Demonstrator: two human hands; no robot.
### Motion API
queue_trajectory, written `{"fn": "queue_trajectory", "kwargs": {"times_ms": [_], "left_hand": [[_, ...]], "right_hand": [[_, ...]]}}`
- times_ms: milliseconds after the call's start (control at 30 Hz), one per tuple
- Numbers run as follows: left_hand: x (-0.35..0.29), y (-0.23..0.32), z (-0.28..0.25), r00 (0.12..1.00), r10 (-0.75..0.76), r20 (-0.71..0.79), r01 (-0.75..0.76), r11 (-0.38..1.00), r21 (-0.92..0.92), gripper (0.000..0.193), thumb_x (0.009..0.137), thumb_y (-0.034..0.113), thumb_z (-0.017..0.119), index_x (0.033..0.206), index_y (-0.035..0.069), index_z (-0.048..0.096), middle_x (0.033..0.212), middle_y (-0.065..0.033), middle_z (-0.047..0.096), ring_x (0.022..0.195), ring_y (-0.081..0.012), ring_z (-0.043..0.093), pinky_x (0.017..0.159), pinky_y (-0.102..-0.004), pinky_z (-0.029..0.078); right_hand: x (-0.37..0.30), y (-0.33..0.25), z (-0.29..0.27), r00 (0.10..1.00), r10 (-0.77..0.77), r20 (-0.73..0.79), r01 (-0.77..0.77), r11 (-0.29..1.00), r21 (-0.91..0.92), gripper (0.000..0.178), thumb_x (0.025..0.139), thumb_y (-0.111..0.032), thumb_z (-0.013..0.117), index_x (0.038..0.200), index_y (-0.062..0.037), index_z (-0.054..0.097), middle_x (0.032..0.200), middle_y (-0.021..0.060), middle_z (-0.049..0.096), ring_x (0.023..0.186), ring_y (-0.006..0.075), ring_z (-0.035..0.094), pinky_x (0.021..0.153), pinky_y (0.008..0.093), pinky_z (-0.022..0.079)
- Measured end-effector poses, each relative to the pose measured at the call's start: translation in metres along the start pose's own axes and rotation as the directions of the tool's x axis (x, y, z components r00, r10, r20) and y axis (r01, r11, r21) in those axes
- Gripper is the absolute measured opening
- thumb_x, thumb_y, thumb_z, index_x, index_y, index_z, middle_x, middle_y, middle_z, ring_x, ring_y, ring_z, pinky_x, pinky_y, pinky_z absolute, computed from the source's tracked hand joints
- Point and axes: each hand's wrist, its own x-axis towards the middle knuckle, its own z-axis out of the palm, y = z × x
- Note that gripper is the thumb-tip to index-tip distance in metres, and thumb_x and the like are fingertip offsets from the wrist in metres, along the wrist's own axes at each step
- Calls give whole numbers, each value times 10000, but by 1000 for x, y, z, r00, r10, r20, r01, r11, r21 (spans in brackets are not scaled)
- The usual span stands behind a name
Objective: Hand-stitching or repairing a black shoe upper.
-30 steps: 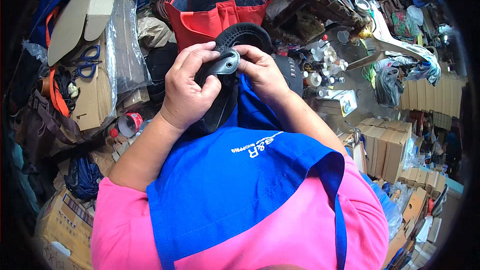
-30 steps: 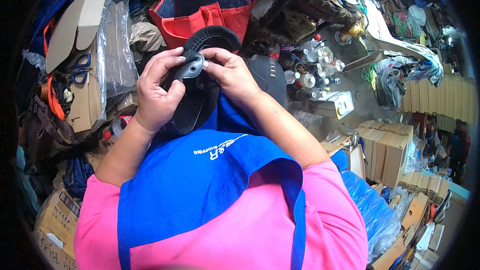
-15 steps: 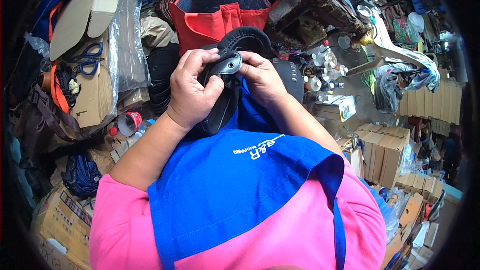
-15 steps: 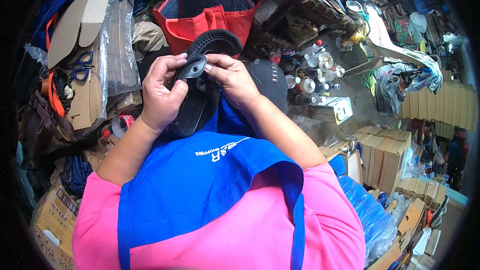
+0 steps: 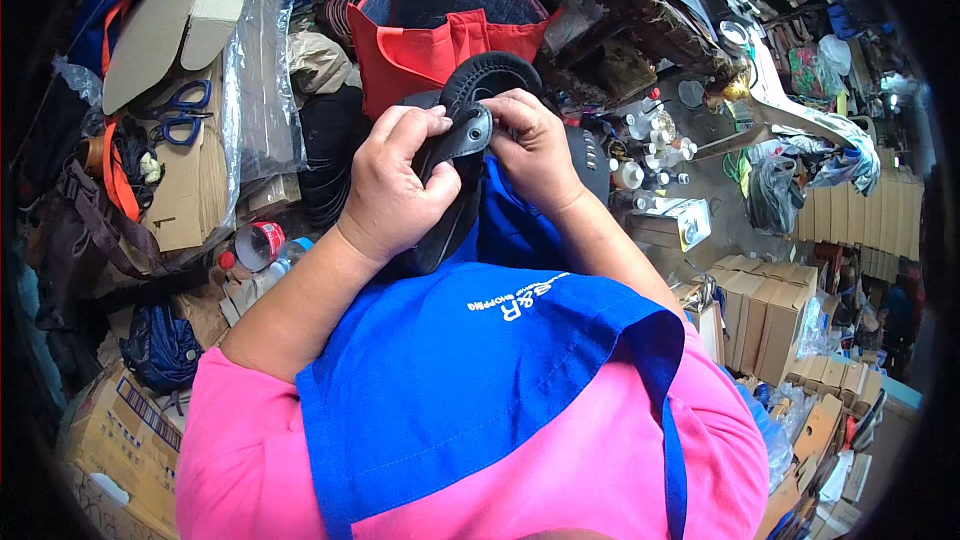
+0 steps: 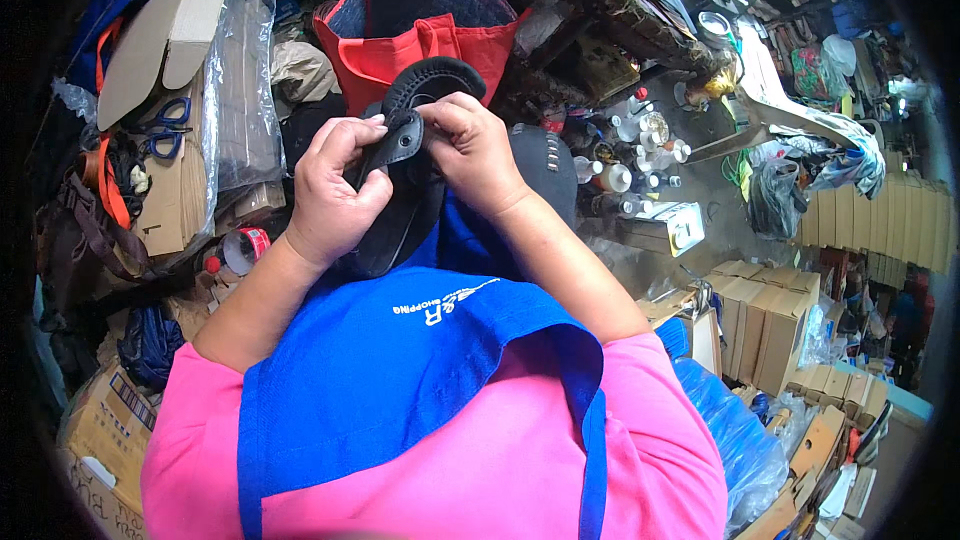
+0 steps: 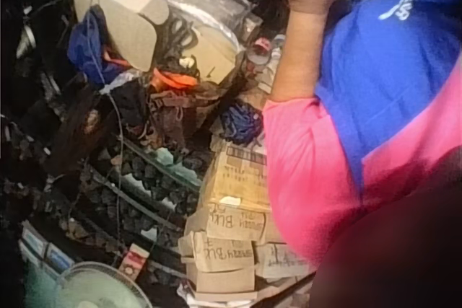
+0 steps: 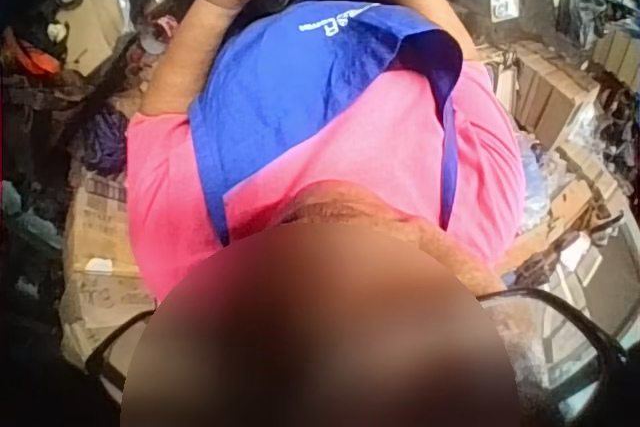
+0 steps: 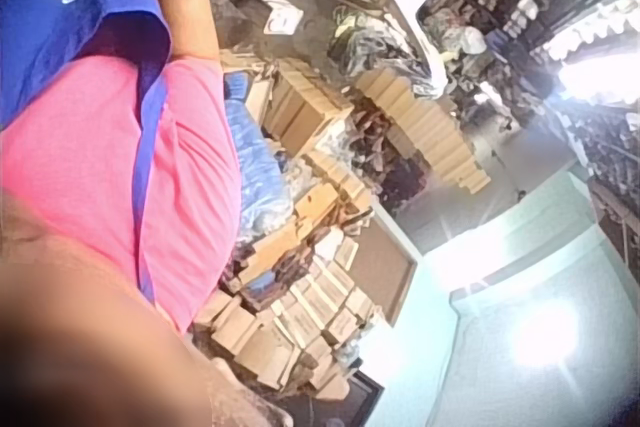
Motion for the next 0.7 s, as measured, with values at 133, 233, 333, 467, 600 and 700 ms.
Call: {"fn": "queue_trajectory", "kwargs": {"times_ms": [133,233,333,467,600,700], "left_hand": [[1,-3,3,998,5,-63,-9,998,-58,319,641,-20,611,960,-7,598,958,-184,609,934,-332,641,825,-379,534],[1,-3,2,998,-4,-61,-1,997,-74,313,647,-23,607,960,-9,594,958,-179,610,940,-321,645,822,-370,537],[1,-3,3,997,-33,-64,26,993,-119,304,659,-31,602,962,-15,592,958,-169,612,940,-294,653,805,-349,543],[1,-5,7,990,-125,-68,103,959,-265,289,672,-47,595,960,-26,588,956,-158,613,924,-257,664,782,-317,547],[2,0,5,989,-148,-16,137,944,-301,278,666,-44,596,943,-22,588,909,-163,614,855,-279,667,752,-325,545],[5,2,1,999,-36,-6,36,997,-68,262,665,-31,597,925,-10,589,857,-166,610,788,-308,653,712,-346,538]], "right_hand": [[-4,11,1,995,80,57,-88,982,167,191,802,39,626,980,-10,675,892,57,603,832,148,604,746,266,479],[-2,11,-4,990,88,107,-104,982,157,185,795,13,635,979,11,655,923,62,598,894,156,577,817,277,455],[0,13,-5,989,81,126,-105,975,196,170,825,-14,649,992,-8,679,906,52,600,872,148,583,790,272,464],[-2,17,-4,978,157,135,-195,920,340,164,830,-24,652,991,-4,681,902,46,602,880,147,580,799,268,456],[-3,18,1,965,231,122,-261,874,410,134,825,-31,661,955,1,678,879,46,609,858,148,586,788,275,459],[0,3,-2,985,165,49,-171,970,171,131,800,-30,669,930,-17,678,850,66,618,798,183,610,739,296,482]]}}
